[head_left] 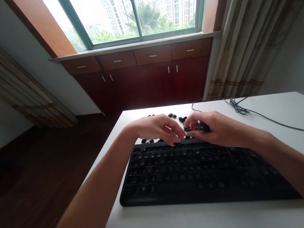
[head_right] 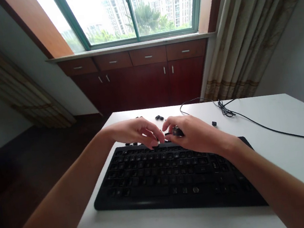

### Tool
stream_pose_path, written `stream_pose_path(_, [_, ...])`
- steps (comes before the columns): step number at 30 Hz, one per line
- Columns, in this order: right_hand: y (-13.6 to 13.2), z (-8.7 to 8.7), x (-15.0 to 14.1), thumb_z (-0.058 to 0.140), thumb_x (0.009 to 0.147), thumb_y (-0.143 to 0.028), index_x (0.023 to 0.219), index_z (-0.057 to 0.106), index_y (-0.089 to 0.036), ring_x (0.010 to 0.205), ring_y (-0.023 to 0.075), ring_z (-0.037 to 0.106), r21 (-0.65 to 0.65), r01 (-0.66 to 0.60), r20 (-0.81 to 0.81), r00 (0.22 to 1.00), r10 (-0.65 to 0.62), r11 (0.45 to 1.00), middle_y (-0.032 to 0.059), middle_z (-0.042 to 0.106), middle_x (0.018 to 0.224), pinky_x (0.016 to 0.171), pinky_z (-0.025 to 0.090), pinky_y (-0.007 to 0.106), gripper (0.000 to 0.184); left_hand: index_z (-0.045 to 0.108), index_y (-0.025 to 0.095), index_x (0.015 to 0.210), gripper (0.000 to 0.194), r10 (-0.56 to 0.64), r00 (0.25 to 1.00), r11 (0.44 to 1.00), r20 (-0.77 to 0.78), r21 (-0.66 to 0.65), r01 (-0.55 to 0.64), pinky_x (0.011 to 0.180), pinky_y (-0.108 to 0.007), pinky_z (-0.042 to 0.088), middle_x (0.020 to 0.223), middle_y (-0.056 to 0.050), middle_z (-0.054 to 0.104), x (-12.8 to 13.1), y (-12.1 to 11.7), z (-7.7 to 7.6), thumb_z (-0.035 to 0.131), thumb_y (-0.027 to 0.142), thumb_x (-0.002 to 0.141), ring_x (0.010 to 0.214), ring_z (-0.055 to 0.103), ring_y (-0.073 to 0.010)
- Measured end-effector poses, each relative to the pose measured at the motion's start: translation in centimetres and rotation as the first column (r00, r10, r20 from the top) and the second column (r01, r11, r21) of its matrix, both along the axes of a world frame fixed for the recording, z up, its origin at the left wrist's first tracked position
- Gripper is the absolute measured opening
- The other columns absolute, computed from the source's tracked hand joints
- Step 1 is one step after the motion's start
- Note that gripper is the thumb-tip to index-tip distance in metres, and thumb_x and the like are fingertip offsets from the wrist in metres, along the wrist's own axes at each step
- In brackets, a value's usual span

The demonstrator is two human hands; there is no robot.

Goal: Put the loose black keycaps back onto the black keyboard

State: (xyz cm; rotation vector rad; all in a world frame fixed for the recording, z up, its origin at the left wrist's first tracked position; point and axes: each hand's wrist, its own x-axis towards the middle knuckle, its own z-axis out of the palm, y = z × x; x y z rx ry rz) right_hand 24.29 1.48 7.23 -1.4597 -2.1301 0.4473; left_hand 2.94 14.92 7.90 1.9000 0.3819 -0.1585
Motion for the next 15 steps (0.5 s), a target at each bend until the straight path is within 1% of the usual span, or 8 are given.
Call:
stream_pose_path(3, [-0.1, 0.1, -0.3, 0.061, 0.092, -0.026, 0.105, 0.073, -0.027, 0.082, 0.0156, 0.064, 0.011, -0.051, 0.034, 0.998, 0.05, 0.999, 0.0009, 0.072, 0.095, 0.072, 0.046, 0.027, 0.018, 0.076, 0.024, 0.112, 0.033, -0.019, 0.996, 0.981, -0.085, 0.193, 0.035, 0.079, -0.024, 0.054, 0.108, -0.004, 0.076, -0.2, -0.3, 0.7, 0.076, 0.023, 0.078, 0.099, 0.07, -0.0218])
stream_pose_path(5, [-0.1, 0.2, -0.5, 0.061, 0.092, -0.027, 0.102, 0.074, -0.026, 0.081, 0.0163, 0.064, 0.004, -0.04, 0.046, 0.998, 0.039, 0.999, 0.0017, 0.073, 0.094, 0.071, 0.046, 0.027, 0.016, 0.076, 0.027, 0.111, 0.034, -0.015, 0.991, 0.946, -0.134, 0.318, 0.057, 0.074, -0.022, 0.052, 0.104, -0.002, 0.077, -0.4, -0.6, 1.1, 0.077, 0.024, 0.077, 0.097, 0.07, -0.0212])
stream_pose_path(7, [-0.2, 0.2, -0.6, 0.062, 0.091, -0.03, 0.101, 0.072, -0.025, 0.081, 0.0171, 0.065, -0.015, -0.012, 0.049, 0.999, 0.013, 1.0, 0.0022, 0.074, 0.094, 0.071, 0.046, 0.028, 0.015, 0.077, 0.028, 0.109, 0.033, -0.01, 0.986, 0.911, -0.169, 0.405, 0.079, 0.07, -0.021, 0.049, 0.099, -0.001, 0.077, -0.6, -0.9, 1.6, 0.076, 0.023, 0.076, 0.091, 0.071, -0.0201])
stream_pose_path(9, [-0.3, 0.2, -0.7, 0.063, 0.091, -0.032, 0.099, 0.071, -0.025, 0.079, 0.017, 0.065, -0.036, 0.011, 0.058, 0.998, -0.009, 0.999, 0.0015, 0.074, 0.092, 0.069, 0.047, 0.028, 0.014, 0.078, 0.027, 0.108, 0.033, 0.001, 0.983, 0.884, -0.182, 0.459, 0.084, 0.067, -0.022, 0.047, 0.093, -0.001, 0.077, -0.8, -1.2, 2.0, 0.075, 0.019, 0.075, 0.084, 0.07, -0.0189])
stream_pose_path(11, [-0.3, 0.2, -0.7, 0.063, 0.091, -0.033, 0.098, 0.07, -0.025, 0.076, 0.0165, 0.065, -0.047, 0.032, 0.06, 0.998, -0.029, 0.998, 0.0007, 0.074, 0.089, 0.067, 0.046, 0.027, 0.013, 0.078, 0.027, 0.106, 0.033, 0.026, 0.985, 0.864, -0.17, 0.5, 0.064, 0.066, -0.022, 0.045, 0.091, 0.0, 0.077, -0.9, -1.4, 2.4, 0.074, 0.017, 0.075, 0.08, 0.069, -0.018])
stream_pose_path(15, [-0.3, 0.2, -0.7, 0.064, 0.09, -0.033, 0.095, 0.071, -0.024, 0.075, 0.0158, 0.064, -0.042, 0.043, 0.031, 0.999, -0.042, 0.998, 0.001, 0.074, 0.087, 0.067, 0.046, 0.027, 0.013, 0.08, 0.027, 0.101, 0.028, 0.056, 0.986, 0.845, -0.155, 0.533, 0.035, 0.069, -0.023, 0.044, 0.09, 0.0, 0.077, -0.9, -1.5, 2.5, 0.074, 0.019, 0.074, 0.08, 0.067, -0.0183])
